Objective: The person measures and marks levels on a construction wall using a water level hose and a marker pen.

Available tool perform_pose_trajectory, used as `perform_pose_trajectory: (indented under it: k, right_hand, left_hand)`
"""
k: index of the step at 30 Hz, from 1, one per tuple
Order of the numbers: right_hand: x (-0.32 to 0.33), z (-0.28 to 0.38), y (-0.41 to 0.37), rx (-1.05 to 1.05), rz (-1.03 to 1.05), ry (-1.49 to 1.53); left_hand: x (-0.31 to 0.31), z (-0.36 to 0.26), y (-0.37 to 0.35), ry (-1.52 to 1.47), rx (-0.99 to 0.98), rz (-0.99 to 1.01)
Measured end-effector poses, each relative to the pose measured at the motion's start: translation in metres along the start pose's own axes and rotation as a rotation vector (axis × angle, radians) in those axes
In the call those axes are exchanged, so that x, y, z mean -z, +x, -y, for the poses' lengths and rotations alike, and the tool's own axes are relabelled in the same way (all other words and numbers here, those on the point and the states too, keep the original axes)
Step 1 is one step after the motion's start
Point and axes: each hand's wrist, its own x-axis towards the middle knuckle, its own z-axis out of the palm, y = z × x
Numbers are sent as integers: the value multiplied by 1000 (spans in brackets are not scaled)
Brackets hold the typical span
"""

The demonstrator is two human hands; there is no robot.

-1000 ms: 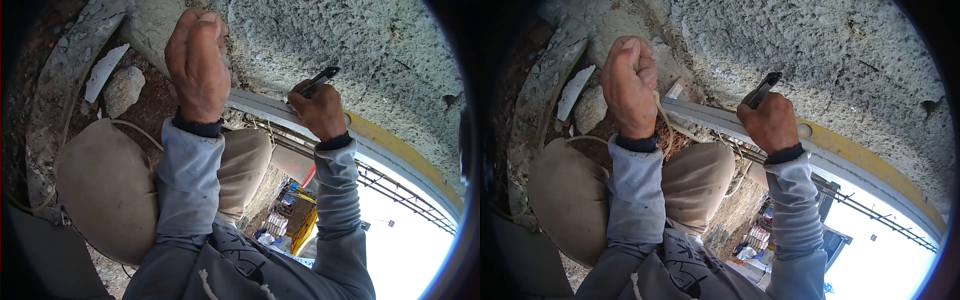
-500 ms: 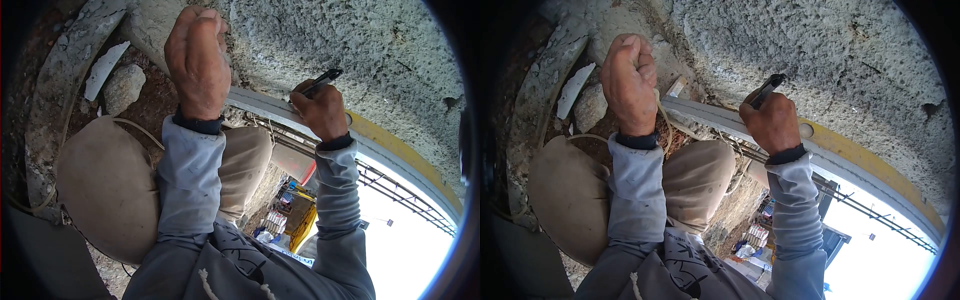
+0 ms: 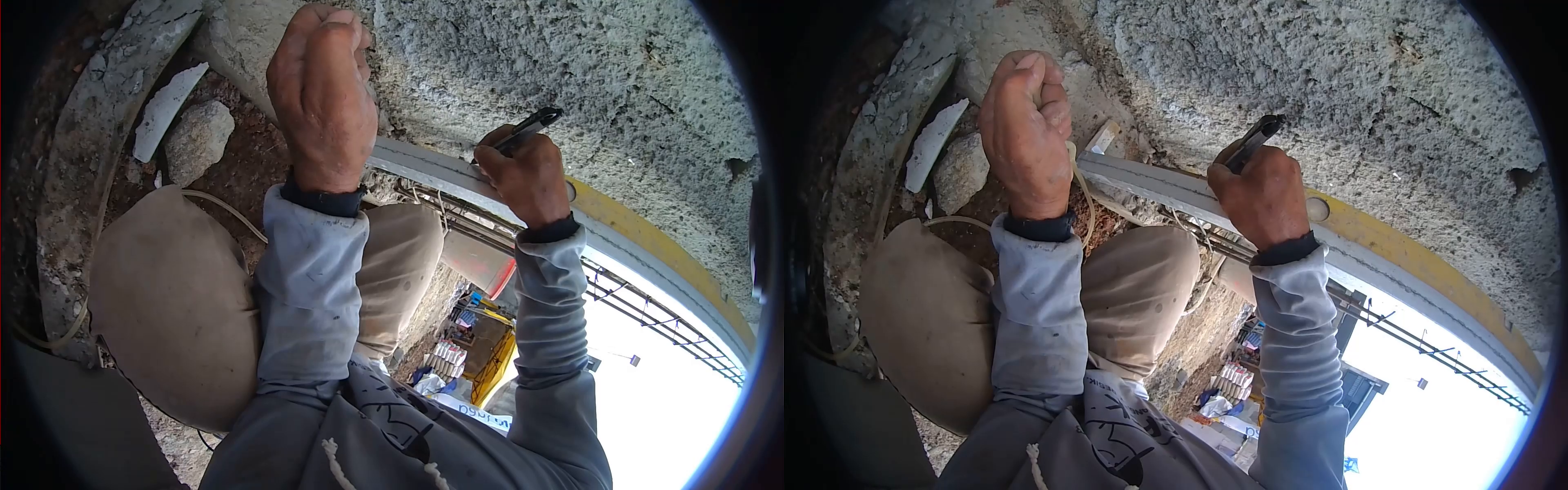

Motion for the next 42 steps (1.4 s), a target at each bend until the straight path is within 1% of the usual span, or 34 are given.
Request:
perform_pose_trajectory:
  k: [5,6,8,10,13,15,17,20,22,29,31,32,34,42]
  right_hand:
    - [-1,-5,1,12,5,-2]
    - [-4,-11,2,168,-22,-33]
    - [-4,-16,3,327,-51,-68]
    - [0,-4,1,53,16,-10]
    - [0,1,0,15,-8,-20]
    - [1,1,0,27,25,9]
    - [1,0,0,37,63,36]
    - [-1,-1,1,17,31,53]
    - [-1,1,0,6,-10,-27]
    - [-2,-5,0,38,9,27]
    - [-4,-10,2,186,-16,-16]
    - [-4,-9,2,187,-15,-16]
    - [-1,2,-1,22,-19,-17]
    - [0,0,0,31,-11,-2]
  left_hand:
    - [1,0,-1,17,-26,14]
    - [1,0,-1,9,-16,19]
    - [1,-2,-1,18,-11,17]
    - [-1,-3,-2,29,-5,12]
    - [-5,-5,-4,20,-23,-44]
    - [1,-1,-2,37,-15,7]
    - [2,0,-2,36,-13,13]
    - [1,-1,-1,38,-13,3]
    - [0,0,-1,38,-12,-10]
    - [3,3,0,6,-12,22]
    - [2,2,0,5,-7,22]
    - [1,1,-1,13,4,15]
    - [1,0,-2,20,17,9]
    - [0,-1,-3,23,40,-4]
